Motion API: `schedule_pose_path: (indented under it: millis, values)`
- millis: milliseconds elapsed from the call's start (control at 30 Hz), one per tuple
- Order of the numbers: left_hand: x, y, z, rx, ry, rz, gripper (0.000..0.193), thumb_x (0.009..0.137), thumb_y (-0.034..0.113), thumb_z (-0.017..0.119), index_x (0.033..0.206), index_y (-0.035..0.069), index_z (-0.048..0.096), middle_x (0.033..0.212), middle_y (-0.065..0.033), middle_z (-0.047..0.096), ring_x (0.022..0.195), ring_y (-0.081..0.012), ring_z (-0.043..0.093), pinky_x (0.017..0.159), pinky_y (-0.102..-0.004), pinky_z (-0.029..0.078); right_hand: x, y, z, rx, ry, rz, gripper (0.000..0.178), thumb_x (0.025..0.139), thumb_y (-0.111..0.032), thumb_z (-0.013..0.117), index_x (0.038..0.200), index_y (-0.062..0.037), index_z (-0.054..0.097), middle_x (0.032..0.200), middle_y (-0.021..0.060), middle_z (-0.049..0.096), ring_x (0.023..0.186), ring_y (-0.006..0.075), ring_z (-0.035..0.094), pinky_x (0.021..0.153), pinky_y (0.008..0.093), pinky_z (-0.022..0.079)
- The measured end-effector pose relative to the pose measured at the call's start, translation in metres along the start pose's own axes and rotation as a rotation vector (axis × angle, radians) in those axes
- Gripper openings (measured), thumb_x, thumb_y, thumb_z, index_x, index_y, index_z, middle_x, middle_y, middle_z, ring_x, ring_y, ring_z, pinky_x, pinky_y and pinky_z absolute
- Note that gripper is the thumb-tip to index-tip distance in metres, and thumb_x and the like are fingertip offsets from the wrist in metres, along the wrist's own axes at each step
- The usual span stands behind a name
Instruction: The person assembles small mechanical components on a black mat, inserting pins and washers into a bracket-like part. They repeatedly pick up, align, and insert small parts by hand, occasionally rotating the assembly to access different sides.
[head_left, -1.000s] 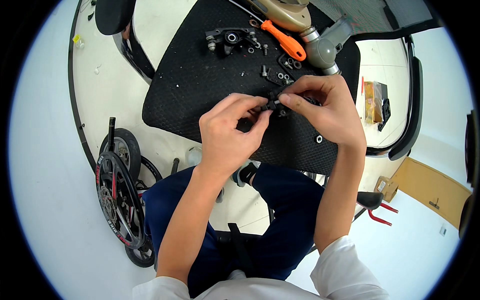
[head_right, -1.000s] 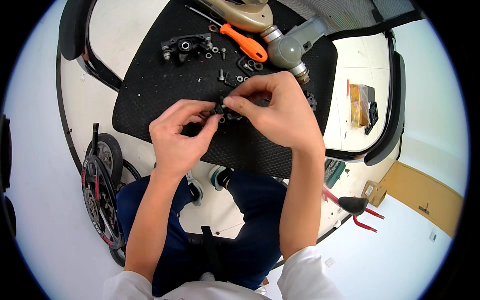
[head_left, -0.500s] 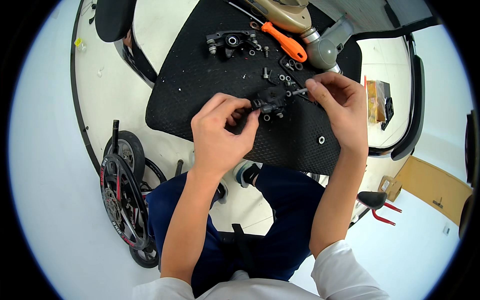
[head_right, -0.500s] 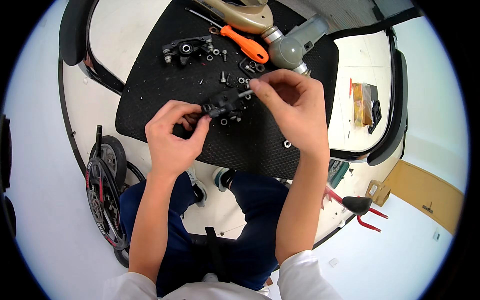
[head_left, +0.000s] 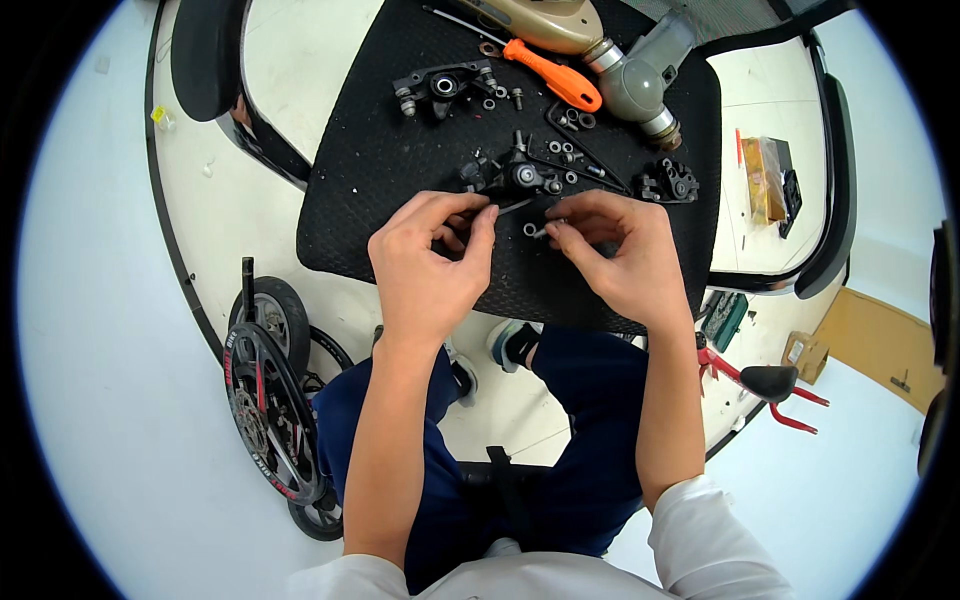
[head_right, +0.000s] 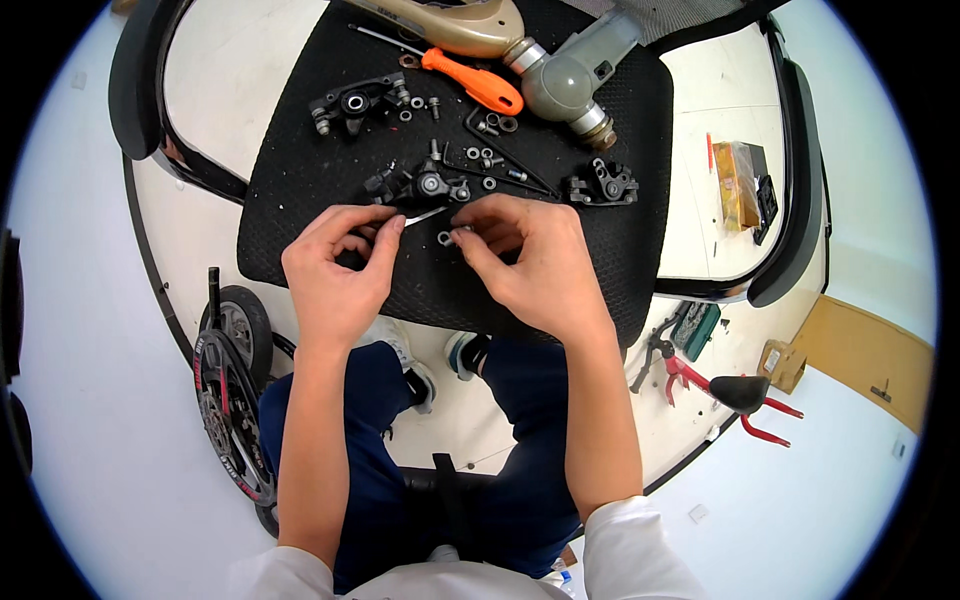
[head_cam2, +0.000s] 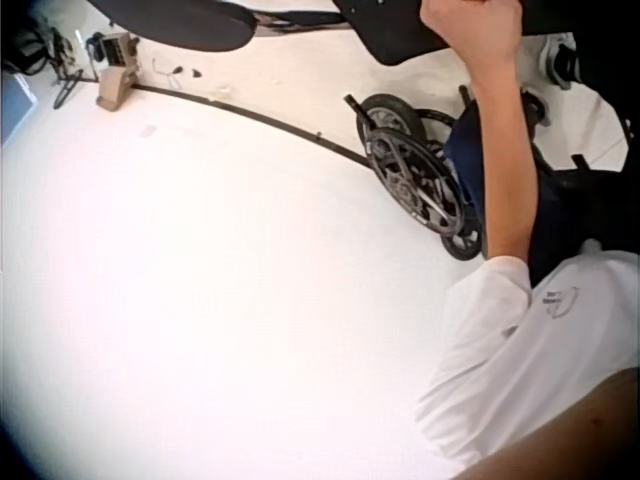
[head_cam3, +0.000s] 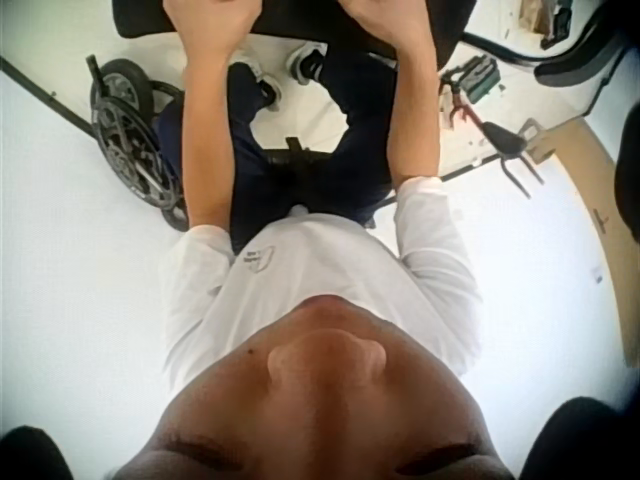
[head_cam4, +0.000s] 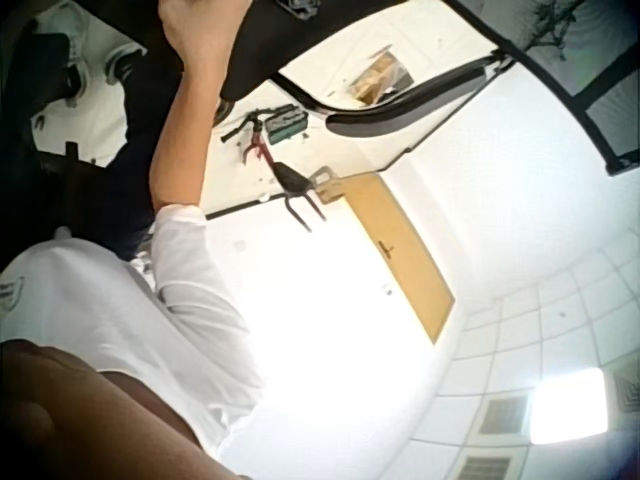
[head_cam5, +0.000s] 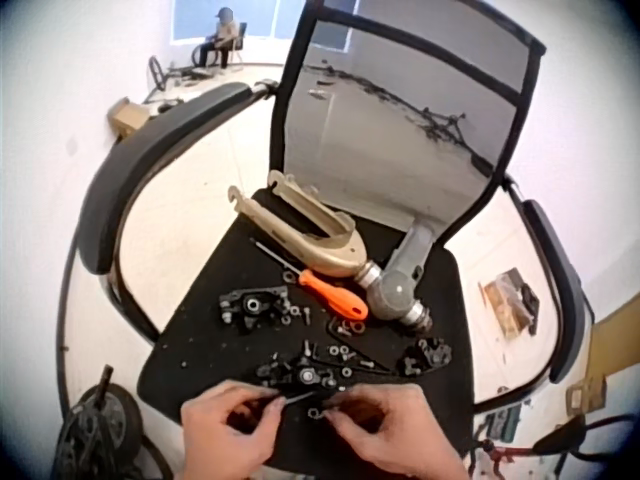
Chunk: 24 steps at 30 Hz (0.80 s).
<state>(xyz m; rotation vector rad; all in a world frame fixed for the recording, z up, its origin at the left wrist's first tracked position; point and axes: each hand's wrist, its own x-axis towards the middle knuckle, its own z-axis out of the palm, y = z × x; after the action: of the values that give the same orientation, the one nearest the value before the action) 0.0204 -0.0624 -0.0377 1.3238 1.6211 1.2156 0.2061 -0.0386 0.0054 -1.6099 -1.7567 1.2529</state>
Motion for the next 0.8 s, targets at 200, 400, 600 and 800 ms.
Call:
schedule_pose_path:
  millis: [200, 400, 600, 800]
  values:
    - [-0.001, 0.0, -0.005, 0.008, 0.006, 0.013, 0.01, 0.08, 0.003, 0.076, 0.09, 0.0, 0.075, 0.082, -0.0078, 0.07, 0.058, -0.0114, 0.061, 0.055, -0.0232, 0.048, 0.003, 0.004, 0.011, -0.161, 0.066, -0.159, 0.015, 0.083, -0.002, 0.073, 0.097, 0.0018, 0.074, 0.087, 0.014, 0.073, 0.072, 0.0238, 0.072, 0.068, 0.0304, 0.057]
    - [0.0, -0.005, -0.014, -0.019, 0.03, 0.004, 0.009, 0.08, 0.003, 0.074, 0.088, 0.0, 0.074, 0.08, -0.0075, 0.069, 0.057, -0.0122, 0.06, 0.055, -0.0235, 0.047, 0.002, 0.001, 0.023, -0.293, 0.045, -0.261, 0.023, 0.079, -0.001, 0.076, 0.103, -0.0016, 0.076, 0.091, 0.0134, 0.074, 0.075, 0.0241, 0.071, 0.069, 0.0301, 0.056]
    - [0.001, -0.004, -0.018, 0.021, 0.081, 0.053, 0.008, 0.08, 0.003, 0.074, 0.087, 0.002, 0.074, 0.079, -0.0066, 0.069, 0.057, -0.0132, 0.06, 0.054, -0.0234, 0.046, 0.0, 0.002, 0.025, -0.331, 0.047, -0.234, 0.027, 0.08, -0.001, 0.077, 0.107, -0.0026, 0.076, 0.088, 0.0138, 0.074, 0.073, 0.0221, 0.071, 0.069, 0.0295, 0.057]
    - [-0.004, 0.009, -0.02, -0.045, -0.018, 0.337, 0.023, 0.074, -0.003, 0.08, 0.096, 0.001, 0.074, 0.085, -0.0077, 0.07, 0.068, -0.0127, 0.063, 0.059, -0.0231, 0.048, -0.009, 0.002, 0.023, 0.676, 0.143, 0.161, 0.027, 0.086, 0.0, 0.074, 0.113, 0.0071, 0.07, 0.091, 0.0131, 0.074, 0.081, 0.0161, 0.072, 0.073, 0.0282, 0.061]
